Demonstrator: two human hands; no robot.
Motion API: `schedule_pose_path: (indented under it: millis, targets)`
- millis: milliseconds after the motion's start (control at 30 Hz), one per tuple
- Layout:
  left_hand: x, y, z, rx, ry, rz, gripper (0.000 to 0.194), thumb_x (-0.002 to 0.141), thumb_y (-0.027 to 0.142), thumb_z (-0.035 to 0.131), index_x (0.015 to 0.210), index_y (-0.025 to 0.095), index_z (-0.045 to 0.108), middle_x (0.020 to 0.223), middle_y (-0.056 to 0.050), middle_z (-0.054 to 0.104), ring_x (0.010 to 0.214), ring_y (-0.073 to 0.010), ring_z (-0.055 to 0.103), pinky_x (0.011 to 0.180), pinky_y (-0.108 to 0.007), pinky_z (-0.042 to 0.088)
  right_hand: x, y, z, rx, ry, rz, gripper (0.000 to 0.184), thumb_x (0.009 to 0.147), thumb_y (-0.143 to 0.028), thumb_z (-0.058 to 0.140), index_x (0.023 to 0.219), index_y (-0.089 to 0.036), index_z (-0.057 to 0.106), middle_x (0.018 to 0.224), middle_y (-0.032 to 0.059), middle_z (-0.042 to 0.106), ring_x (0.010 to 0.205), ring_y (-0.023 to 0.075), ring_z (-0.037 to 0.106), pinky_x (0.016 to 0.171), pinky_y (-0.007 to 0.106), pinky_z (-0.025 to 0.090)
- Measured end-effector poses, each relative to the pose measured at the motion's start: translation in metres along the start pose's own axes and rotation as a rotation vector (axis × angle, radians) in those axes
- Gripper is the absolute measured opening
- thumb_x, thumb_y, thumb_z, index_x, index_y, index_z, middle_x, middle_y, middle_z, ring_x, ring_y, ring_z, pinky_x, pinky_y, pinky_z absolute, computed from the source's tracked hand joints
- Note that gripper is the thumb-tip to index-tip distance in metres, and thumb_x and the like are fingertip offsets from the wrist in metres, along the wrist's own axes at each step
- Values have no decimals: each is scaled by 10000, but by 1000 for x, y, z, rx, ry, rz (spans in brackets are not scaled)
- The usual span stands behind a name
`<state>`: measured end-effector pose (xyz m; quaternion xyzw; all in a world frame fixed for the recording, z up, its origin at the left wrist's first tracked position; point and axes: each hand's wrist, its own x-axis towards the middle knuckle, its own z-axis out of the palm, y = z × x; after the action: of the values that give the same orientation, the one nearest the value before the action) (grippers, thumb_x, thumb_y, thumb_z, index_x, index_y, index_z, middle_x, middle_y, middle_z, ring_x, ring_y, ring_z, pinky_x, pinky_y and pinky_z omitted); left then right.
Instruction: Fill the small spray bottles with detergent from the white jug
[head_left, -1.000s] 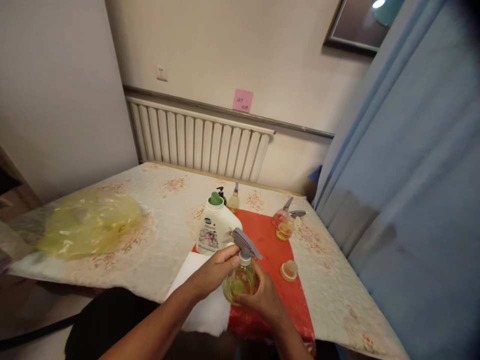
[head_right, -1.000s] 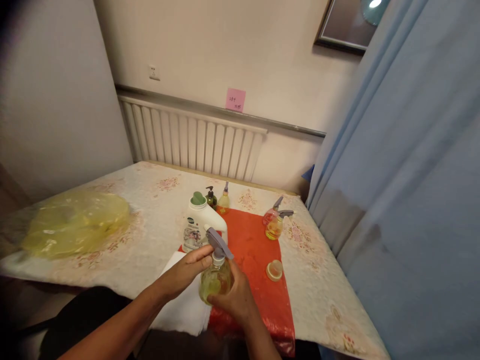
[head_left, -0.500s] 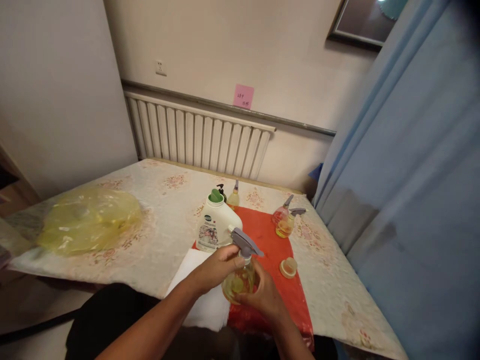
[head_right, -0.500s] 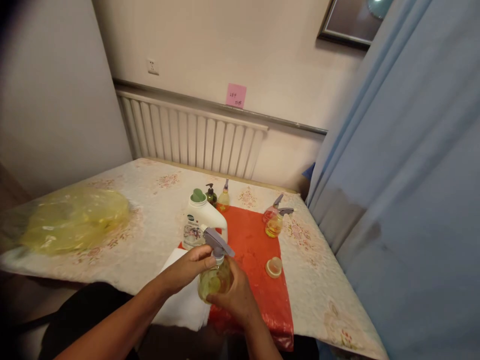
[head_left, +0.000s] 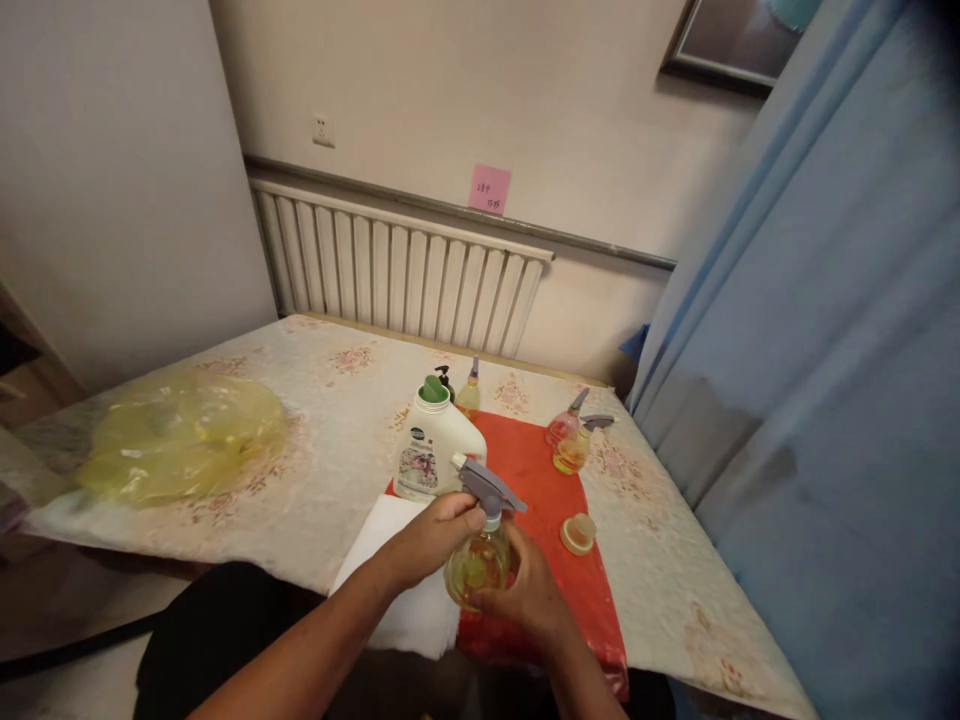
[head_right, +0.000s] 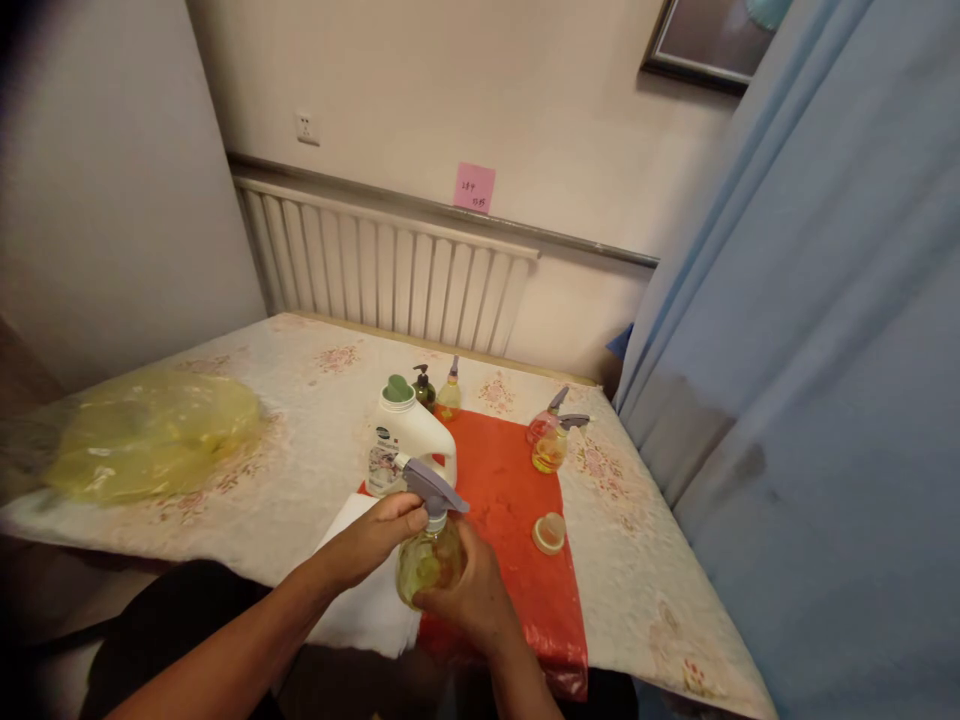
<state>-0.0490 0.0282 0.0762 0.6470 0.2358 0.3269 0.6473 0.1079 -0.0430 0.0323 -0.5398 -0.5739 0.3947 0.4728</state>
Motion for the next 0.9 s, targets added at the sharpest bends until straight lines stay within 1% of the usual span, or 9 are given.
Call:
schedule_pose_path:
  millis: [100, 167, 233, 300, 467, 600, 700, 800, 900]
  targets:
    - [4, -5, 3, 9, 60, 22, 305, 780, 399, 662, 950, 149, 699, 935, -58, 722, 914, -250, 639, 828, -331, 480, -1, 1, 3, 8, 6, 2, 711, 535, -142, 788, 1212, -221, 585, 1104, 48, 701, 991, 273, 653, 883, 402, 526]
    - [7, -7, 9, 50, 181, 51, 273, 721, 324, 703, 935, 155, 692, 958, -62, 724, 949, -265, 636, 848, -334, 474, -1, 2, 6, -41, 41, 29, 705, 524, -136, 788, 1197, -218, 596, 1130, 54, 693, 1036, 285, 640, 922, 418, 512]
    - [9, -7, 13, 94, 291, 50, 274, 667, 257, 723, 919, 157, 681, 958, -63, 722, 963, -271, 630, 861, -337, 468, -1, 3, 7, -120, 64, 67, 693, 507, -134, 797, 1169, -212, 609, 1088, 51, 700, 998, 284, 645, 900, 420, 521]
    - [8, -6, 15, 104, 324, 30, 251, 651, 229, 717, 886, 158, 668, 924, -57, 716, 935, -265, 629, 836, -334, 471, 0, 3, 8, -161, 66, 79, 708, 504, -133, 800, 1180, -210, 603, 1051, 44, 704, 948, 271, 652, 861, 403, 533]
    - [4, 5, 10, -59, 290, 49, 255, 716, 277, 691, 935, 157, 638, 948, -61, 710, 955, -256, 645, 855, -346, 477, 2, 1, 10, -96, 27, 24, 719, 527, -105, 780, 1212, -216, 589, 1122, 48, 698, 1017, 264, 647, 907, 387, 513]
    - [3, 26, 1, -155, 242, 136, 291, 772, 335, 690, 994, 158, 623, 969, -61, 717, 966, -236, 646, 895, -343, 454, 4, 4, 13, -88, 30, 13, 775, 508, -80, 791, 1238, -225, 576, 1176, 53, 686, 1068, 271, 637, 954, 396, 495]
    - [4, 40, -7, -196, 205, 194, 279, 865, 393, 624, 1019, 161, 625, 982, -59, 714, 914, -204, 654, 883, -334, 449, 7, 7, 14, -80, 32, 13, 729, 515, -72, 778, 1200, -235, 593, 1173, 44, 690, 1086, 274, 633, 978, 401, 484]
    - [6, 45, -11, -308, 186, 220, 313, 894, 431, 598, 1065, 168, 603, 1038, -72, 699, 872, -193, 672, 864, -346, 466, 8, 7, 15, -69, 36, 22, 702, 525, -76, 767, 1187, -235, 595, 1176, 41, 686, 1096, 270, 628, 978, 391, 482]
    - [8, 44, -13, -344, 133, 188, 315, 896, 417, 608, 1079, 161, 586, 1035, -87, 693, 891, -203, 684, 891, -365, 468, 9, 3, 15, -76, 19, 16, 705, 530, -93, 767, 1198, -230, 587, 1166, 42, 685, 1076, 264, 633, 965, 385, 489]
